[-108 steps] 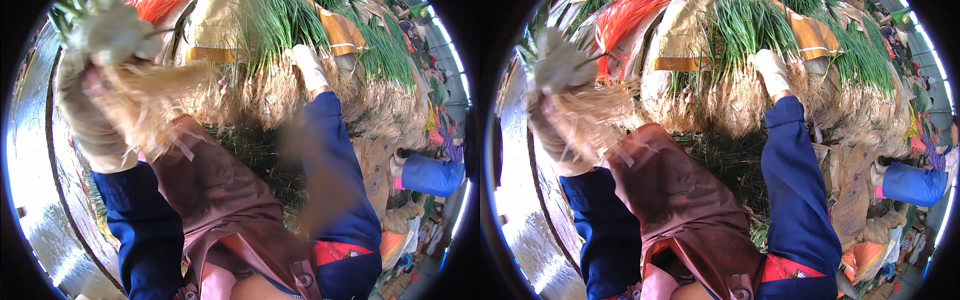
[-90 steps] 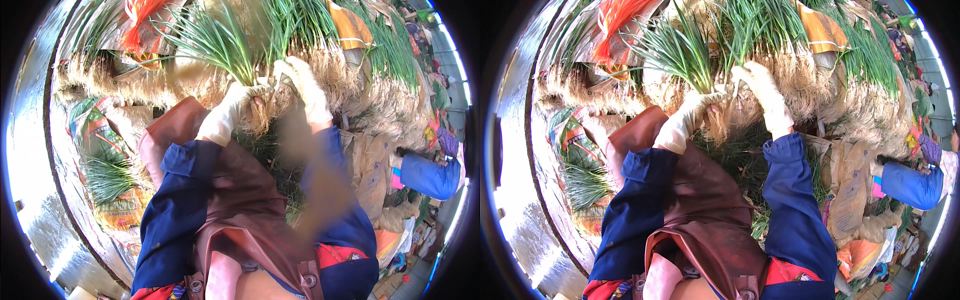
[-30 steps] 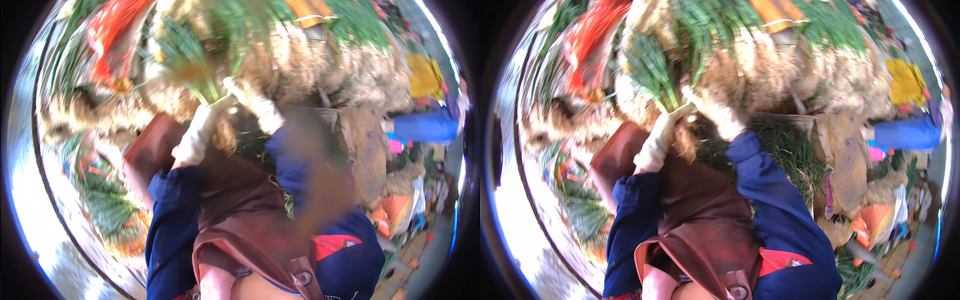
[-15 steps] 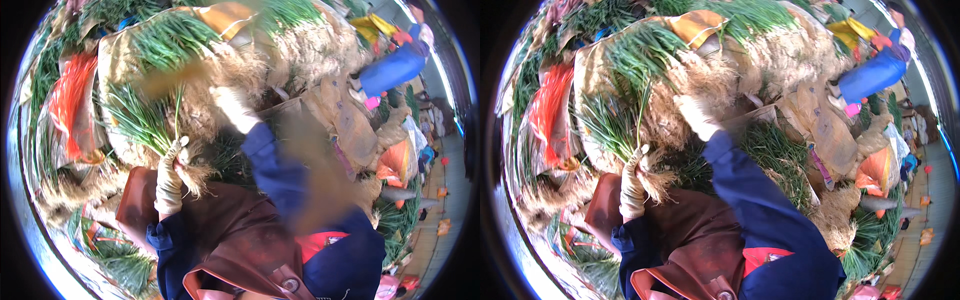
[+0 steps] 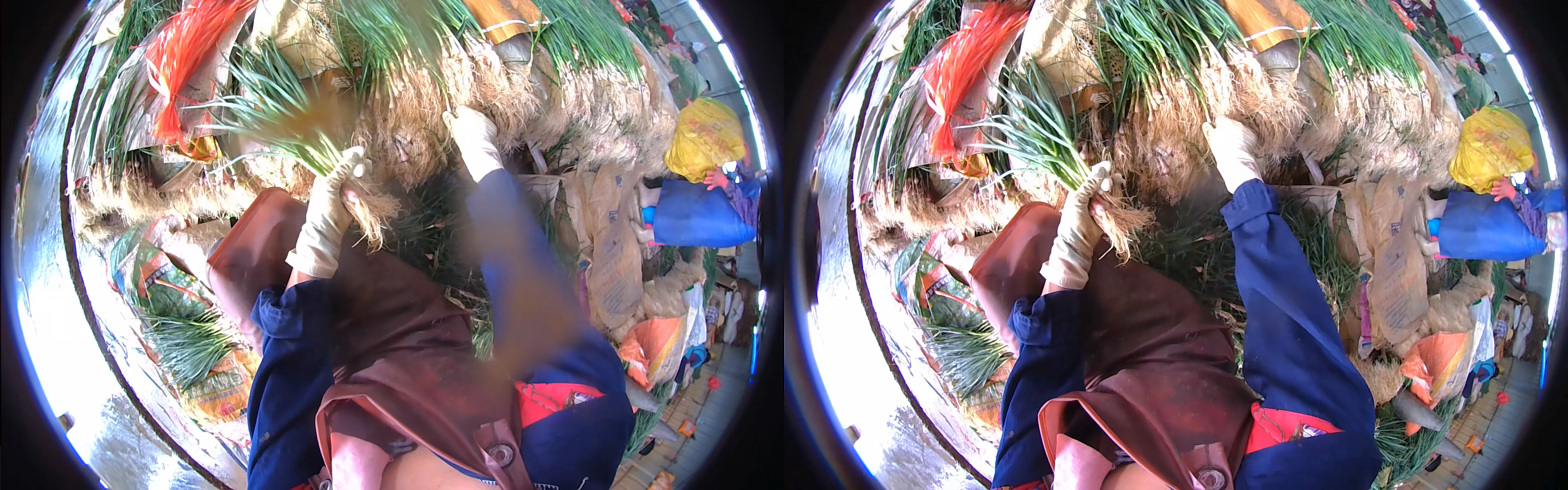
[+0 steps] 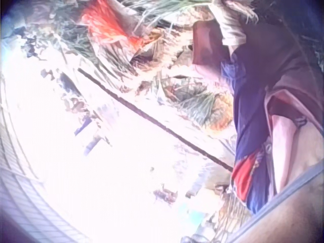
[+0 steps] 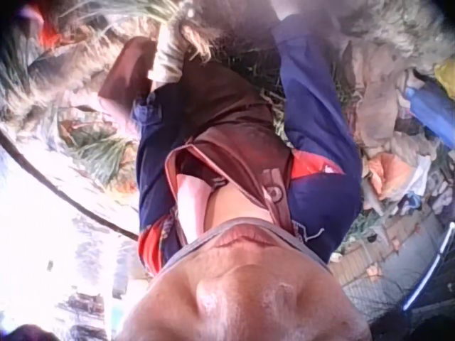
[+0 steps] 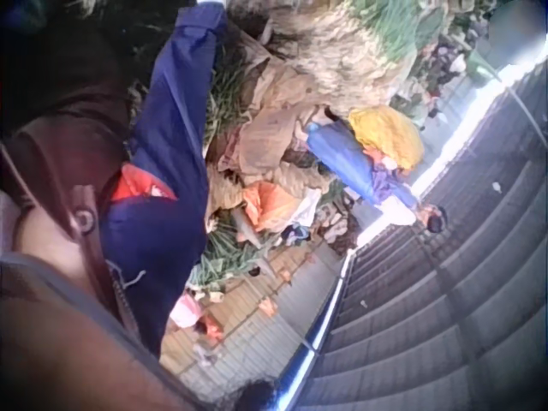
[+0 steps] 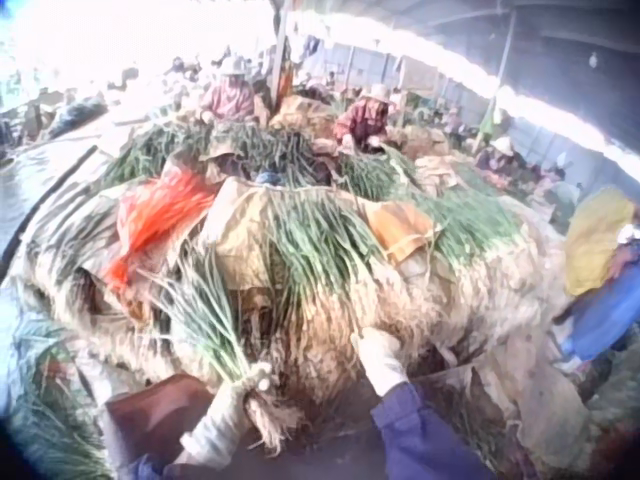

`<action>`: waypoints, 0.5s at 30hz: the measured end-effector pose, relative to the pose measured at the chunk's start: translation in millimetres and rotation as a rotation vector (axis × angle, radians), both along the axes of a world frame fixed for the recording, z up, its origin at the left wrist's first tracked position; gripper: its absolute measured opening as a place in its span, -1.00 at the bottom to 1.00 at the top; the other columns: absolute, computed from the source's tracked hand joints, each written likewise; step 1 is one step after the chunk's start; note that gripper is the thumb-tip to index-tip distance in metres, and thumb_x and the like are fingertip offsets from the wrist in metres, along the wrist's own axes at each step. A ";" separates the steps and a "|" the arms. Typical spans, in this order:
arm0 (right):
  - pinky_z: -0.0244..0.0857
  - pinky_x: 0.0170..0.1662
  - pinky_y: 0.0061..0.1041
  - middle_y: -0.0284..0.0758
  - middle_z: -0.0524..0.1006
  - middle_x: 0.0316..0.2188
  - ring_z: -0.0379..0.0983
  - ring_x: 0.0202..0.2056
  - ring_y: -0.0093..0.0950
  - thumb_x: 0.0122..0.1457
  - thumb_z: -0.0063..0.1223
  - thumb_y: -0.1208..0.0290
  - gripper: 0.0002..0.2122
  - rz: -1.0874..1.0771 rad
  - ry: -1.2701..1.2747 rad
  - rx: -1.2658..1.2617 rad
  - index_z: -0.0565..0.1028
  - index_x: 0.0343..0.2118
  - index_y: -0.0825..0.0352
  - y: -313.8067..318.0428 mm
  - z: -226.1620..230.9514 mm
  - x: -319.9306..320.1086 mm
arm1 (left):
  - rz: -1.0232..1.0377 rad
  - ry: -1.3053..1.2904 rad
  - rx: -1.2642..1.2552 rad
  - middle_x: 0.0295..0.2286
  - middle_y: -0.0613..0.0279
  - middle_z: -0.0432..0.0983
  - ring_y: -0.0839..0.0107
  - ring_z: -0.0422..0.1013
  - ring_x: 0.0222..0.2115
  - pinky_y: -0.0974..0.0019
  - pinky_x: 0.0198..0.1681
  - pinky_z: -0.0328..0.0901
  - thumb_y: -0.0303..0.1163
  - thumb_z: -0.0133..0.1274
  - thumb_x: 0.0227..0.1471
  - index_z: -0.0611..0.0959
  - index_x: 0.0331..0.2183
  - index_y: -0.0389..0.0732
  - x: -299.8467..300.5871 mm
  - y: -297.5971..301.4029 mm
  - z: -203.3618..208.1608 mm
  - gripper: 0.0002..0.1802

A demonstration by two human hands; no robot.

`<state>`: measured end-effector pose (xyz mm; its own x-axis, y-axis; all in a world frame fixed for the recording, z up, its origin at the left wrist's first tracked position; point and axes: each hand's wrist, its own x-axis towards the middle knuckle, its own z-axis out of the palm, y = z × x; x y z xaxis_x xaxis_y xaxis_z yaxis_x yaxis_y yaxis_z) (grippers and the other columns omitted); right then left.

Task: The person peels outer layers and cleans dirt from bunches of green onions by hand.

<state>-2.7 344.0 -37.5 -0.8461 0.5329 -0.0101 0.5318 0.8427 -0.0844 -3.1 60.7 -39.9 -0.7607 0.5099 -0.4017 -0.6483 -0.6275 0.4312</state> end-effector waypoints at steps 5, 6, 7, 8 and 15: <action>0.32 -0.33 -0.41 -0.23 0.55 -0.47 0.49 -0.43 -0.28 0.11 -0.11 0.03 -0.66 0.191 0.172 -0.783 0.51 -0.40 0.25 -61.4 14.5 25.3 | -0.167 0.091 -0.357 -0.53 0.38 0.47 0.65 0.28 -0.65 0.61 -0.62 0.19 -0.38 0.08 -0.02 0.55 -0.24 -0.27 4.3 -5.7 18.7 -0.74; 0.31 -0.34 -0.43 -0.22 0.54 -0.47 0.48 -0.43 -0.27 0.14 -0.09 0.12 -0.70 0.280 0.199 -0.900 0.51 -0.40 0.28 -74.9 15.4 41.8 | -0.231 0.030 -0.262 -0.56 0.42 0.46 0.68 0.22 -0.69 0.61 -0.65 0.12 -0.35 0.04 0.01 0.58 -0.31 -0.26 8.4 1.8 25.1 -0.80; 0.31 -0.35 -0.46 -0.20 0.54 -0.48 0.47 -0.44 -0.27 0.16 -0.08 0.21 -0.75 0.369 0.225 -1.019 0.50 -0.40 0.32 -90.4 17.6 56.1 | -0.305 0.153 -0.295 -0.62 0.41 0.44 0.66 0.25 -0.69 0.58 -0.68 0.10 -0.33 0.04 0.01 0.59 -0.40 -0.25 1.5 11.4 -4.8 -0.82; 0.29 -0.29 -0.57 -0.28 0.54 -0.44 0.45 -0.39 -0.53 0.17 -0.06 0.40 -0.81 0.481 0.210 -0.811 0.48 -0.28 0.43 -102.4 32.1 64.8 | -0.305 0.201 -0.320 -0.64 0.38 0.43 0.64 0.26 -0.70 0.57 -0.69 0.11 -0.33 0.05 0.01 0.58 -0.44 -0.25 7.3 15.5 1.4 -0.83; 0.32 -0.32 -0.49 -0.24 0.54 -0.48 0.48 -0.43 -0.40 0.17 -0.08 0.17 -0.70 0.441 0.300 -0.791 0.51 -0.32 0.34 -122.0 32.8 52.2 | -0.189 0.156 -0.380 -0.68 0.29 0.43 0.57 0.32 -0.73 0.55 -0.70 0.13 -0.32 0.12 -0.05 0.56 -0.53 -0.28 8.5 5.8 7.1 -0.79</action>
<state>49.5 222.0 -4.7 -0.9951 0.0967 0.0191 0.0432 0.6021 -0.7973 5.4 66.6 -32.8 -0.7346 0.4841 -0.4755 -0.6454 -0.2823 0.7097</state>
